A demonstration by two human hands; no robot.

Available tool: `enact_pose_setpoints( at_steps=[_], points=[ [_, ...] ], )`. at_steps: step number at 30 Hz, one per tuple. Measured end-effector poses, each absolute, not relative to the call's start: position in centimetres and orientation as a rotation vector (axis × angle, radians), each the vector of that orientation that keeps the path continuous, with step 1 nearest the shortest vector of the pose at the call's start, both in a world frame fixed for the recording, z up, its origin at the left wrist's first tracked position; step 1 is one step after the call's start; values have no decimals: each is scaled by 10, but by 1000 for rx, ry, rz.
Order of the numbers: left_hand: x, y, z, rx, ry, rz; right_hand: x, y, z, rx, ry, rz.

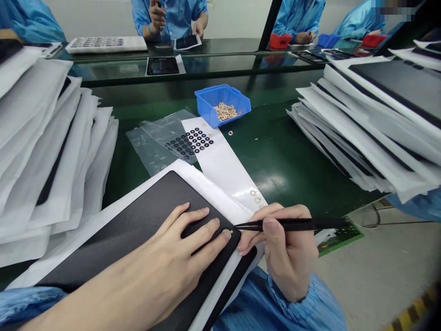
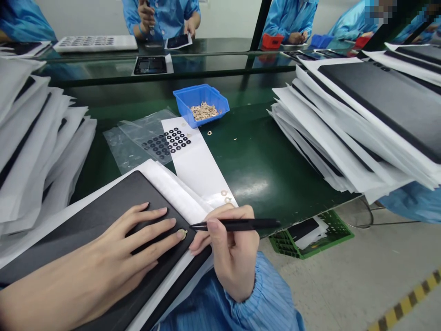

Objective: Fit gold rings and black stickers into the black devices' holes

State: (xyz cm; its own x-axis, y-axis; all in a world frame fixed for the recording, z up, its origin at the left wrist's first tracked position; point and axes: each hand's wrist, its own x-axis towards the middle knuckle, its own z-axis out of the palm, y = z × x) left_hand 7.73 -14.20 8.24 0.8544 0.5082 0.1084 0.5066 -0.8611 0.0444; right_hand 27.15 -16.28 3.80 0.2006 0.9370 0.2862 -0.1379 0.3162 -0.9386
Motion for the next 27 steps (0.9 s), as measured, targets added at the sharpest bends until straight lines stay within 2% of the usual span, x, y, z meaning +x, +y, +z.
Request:
enact_pose_setpoints(
  at_steps=[10, 22, 27],
  points=[
    [81, -144, 85, 3066, 841, 106, 275, -165, 34, -863, -1177, 895],
    [70, -133, 87, 3036, 866, 245, 272, -164, 32, -896, -1288, 700],
    [68, -130, 85, 2951, 975, 291, 266, -167, 32, -826, -1251, 773]
  ],
)
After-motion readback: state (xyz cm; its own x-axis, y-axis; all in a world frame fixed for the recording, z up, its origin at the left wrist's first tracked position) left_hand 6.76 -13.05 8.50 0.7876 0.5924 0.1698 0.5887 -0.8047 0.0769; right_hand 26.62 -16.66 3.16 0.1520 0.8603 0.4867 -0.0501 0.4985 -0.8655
